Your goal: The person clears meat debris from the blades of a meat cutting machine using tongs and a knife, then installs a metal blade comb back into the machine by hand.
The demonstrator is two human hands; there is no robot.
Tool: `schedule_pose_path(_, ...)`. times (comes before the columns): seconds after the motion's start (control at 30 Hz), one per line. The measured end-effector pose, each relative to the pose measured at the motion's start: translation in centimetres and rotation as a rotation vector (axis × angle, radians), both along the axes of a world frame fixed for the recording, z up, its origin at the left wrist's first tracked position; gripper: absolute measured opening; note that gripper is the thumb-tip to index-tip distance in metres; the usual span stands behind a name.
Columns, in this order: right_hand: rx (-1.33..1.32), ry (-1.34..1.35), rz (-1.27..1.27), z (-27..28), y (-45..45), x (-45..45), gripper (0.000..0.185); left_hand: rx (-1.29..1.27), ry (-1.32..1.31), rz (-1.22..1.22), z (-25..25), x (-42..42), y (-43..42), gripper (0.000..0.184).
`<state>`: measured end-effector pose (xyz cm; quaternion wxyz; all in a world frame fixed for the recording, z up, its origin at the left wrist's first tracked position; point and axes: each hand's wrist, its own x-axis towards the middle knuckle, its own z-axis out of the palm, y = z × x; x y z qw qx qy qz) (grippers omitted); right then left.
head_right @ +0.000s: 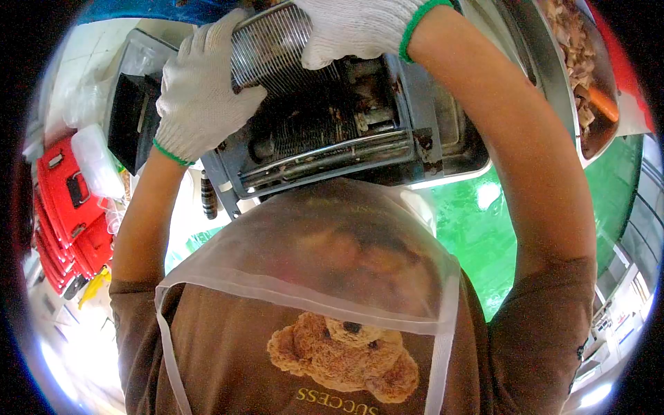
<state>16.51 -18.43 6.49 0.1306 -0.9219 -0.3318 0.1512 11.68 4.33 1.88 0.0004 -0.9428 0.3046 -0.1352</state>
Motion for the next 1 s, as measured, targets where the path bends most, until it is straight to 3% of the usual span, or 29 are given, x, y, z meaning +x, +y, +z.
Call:
schedule_pose_path(0.1,0.002,-0.067,0.007,-1.3,0.0,0.2,0.046,0.07,0.522,0.147,3.9,0.3,-0.8,0.078)
schedule_pose_path(0.27,-0.05,-0.046,-0.009,-0.2,0.3,-0.1,0.05,-0.036,0.969,0.211,8.0,2.1,-1.2,0.09)
schedule_pose_path(0.33,-0.09,-0.018,-0.015,-0.4,0.4,0.3,0.052,-0.107,0.981,0.262,7.5,2.0,-0.9,0.086)
schedule_pose_path(0.4,-0.077,-0.037,0.004,-0.6,0.3,0.3,0.053,-0.216,0.822,0.325,3.0,1.7,1.1,0.073)
schedule_pose_path(0.5,-0.1,-0.024,0.004,-0.3,0.5,0.4,0.053,-0.055,0.566,0.214,2.3,1.3,0.9,0.071)
schedule_pose_path(0.6,-0.1,-0.008,0.009,0.0,0.6,0.2,0.053,-0.041,0.585,0.218,2.9,1.0,0.7,0.069)
schedule_pose_path(0.7,-0.055,-0.007,0.023,-0.4,0.2,-0.1,0.052,-0.094,0.36,0.096,1.2,0.3,1.4,0.068)
schedule_pose_path(0.87,-0.017,-0.062,0.048,-1.5,-0.7,-0.5,0.058,-0.114,0.445,0.113,1.8,0.3,0.8,0.065)
schedule_pose_path(0.97,0.2,-0.382,0.035,-3.8,-0.9,-1.7,0.036,-0.099,0.468,0.123,2.5,0.2,0.6,0.056)
schedule_pose_path(1.0,0.148,-0.276,0.031,-3.8,-1.2,-1.5,0.037,-0.088,0.481,0.132,2.7,0.3,0.6,0.053)
